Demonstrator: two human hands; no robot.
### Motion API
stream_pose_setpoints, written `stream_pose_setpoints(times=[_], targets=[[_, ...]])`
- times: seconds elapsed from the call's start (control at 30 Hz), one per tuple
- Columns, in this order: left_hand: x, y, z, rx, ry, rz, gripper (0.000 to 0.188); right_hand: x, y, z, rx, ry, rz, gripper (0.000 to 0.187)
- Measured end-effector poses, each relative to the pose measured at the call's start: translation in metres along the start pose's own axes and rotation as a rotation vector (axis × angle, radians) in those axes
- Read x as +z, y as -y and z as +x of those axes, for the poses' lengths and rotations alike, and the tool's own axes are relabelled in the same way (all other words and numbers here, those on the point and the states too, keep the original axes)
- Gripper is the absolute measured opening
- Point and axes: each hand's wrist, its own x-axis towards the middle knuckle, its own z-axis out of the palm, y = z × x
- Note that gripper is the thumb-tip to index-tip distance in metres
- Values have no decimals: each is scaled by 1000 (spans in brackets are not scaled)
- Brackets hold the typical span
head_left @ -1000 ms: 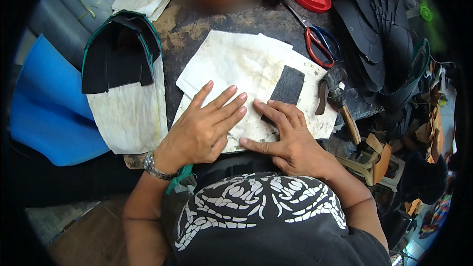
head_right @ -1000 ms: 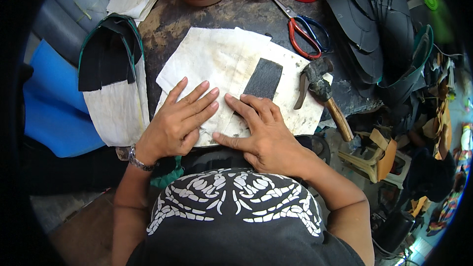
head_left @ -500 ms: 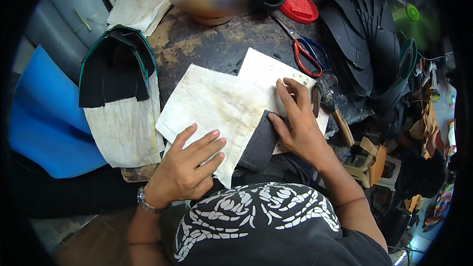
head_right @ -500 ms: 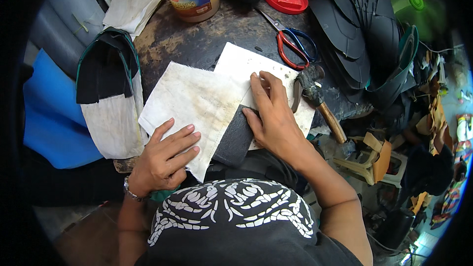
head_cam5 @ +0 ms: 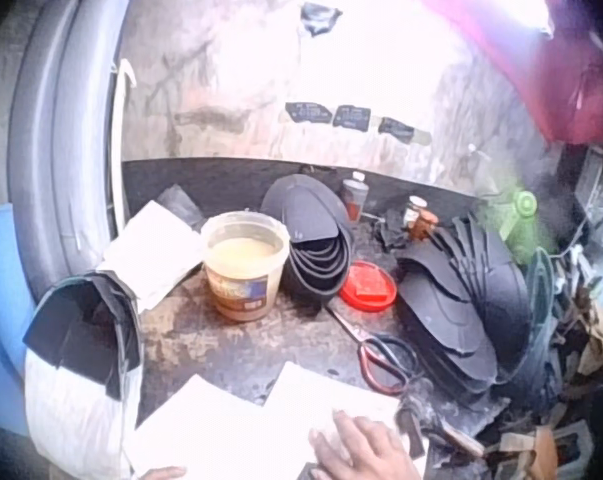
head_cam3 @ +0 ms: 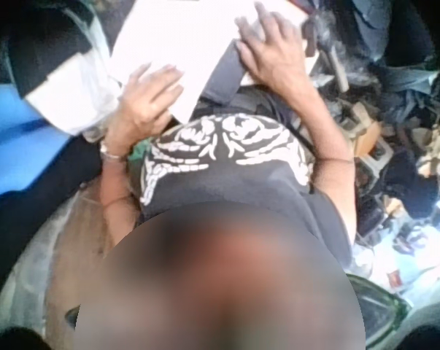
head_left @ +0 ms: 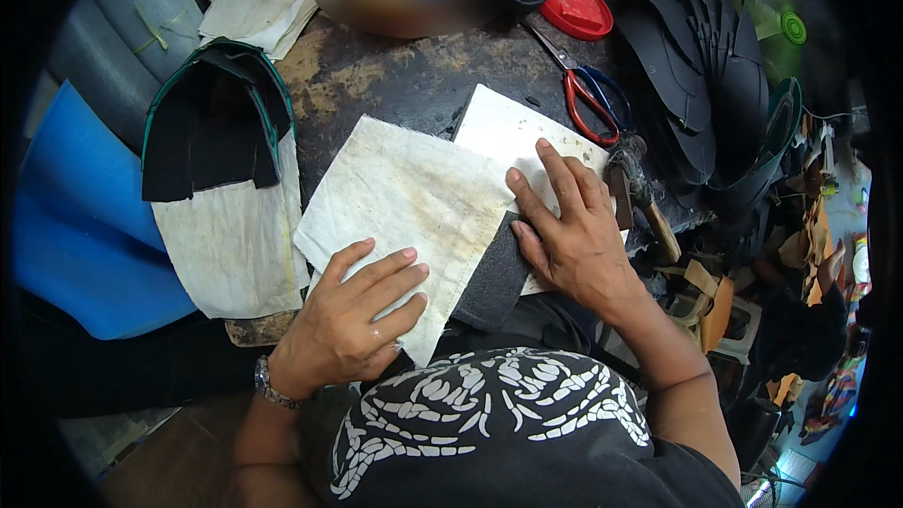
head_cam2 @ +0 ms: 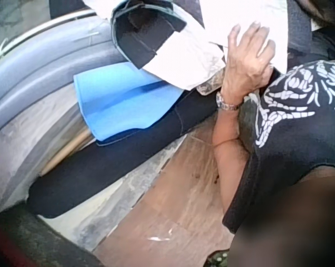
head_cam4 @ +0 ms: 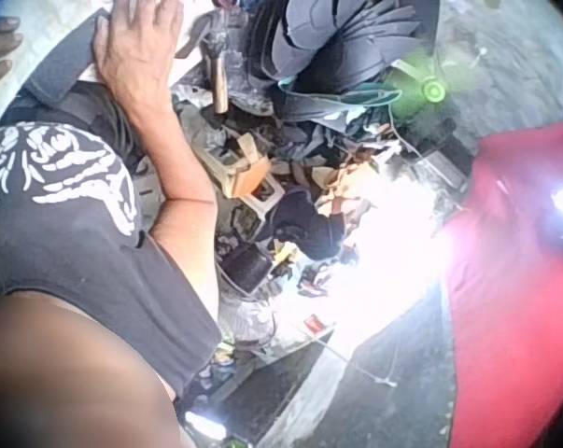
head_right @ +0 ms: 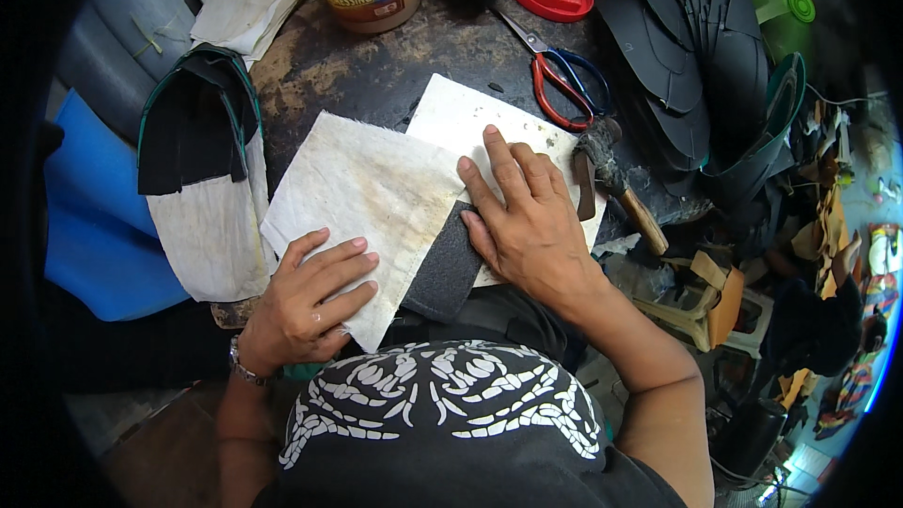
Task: The person assembles a slip-on shoe by hand, placing a black insole into the shoe upper, pressing it into place, and trimming excess material with scissors. The person repeatedly adjusts the insole and uses a hammer to tap the shoe interior, then cuts and repositions the insole multiple times.
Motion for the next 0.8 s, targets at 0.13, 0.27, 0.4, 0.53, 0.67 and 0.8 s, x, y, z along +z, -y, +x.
stream_pose_setpoints(times=[0.13,0.27,0.4,0.53,0.67,0.8], targets=[[-1,2,2,26,-3,14,32,-5,-6,4,7,4,-4,61],[1,3,-1,12,-6,-2,30,-5,-6,7,144,24,71,73],[5,5,-1,22,-35,1,40,-7,-9,7,124,-76,-27,72],[4,3,-1,12,-28,14,32,-5,-11,4,-126,-83,-8,57],[6,2,-1,-2,-31,22,27,-4,-7,1,12,8,3,49],[9,3,-2,16,-59,34,25,-4,-11,8,240,-14,48,66]])
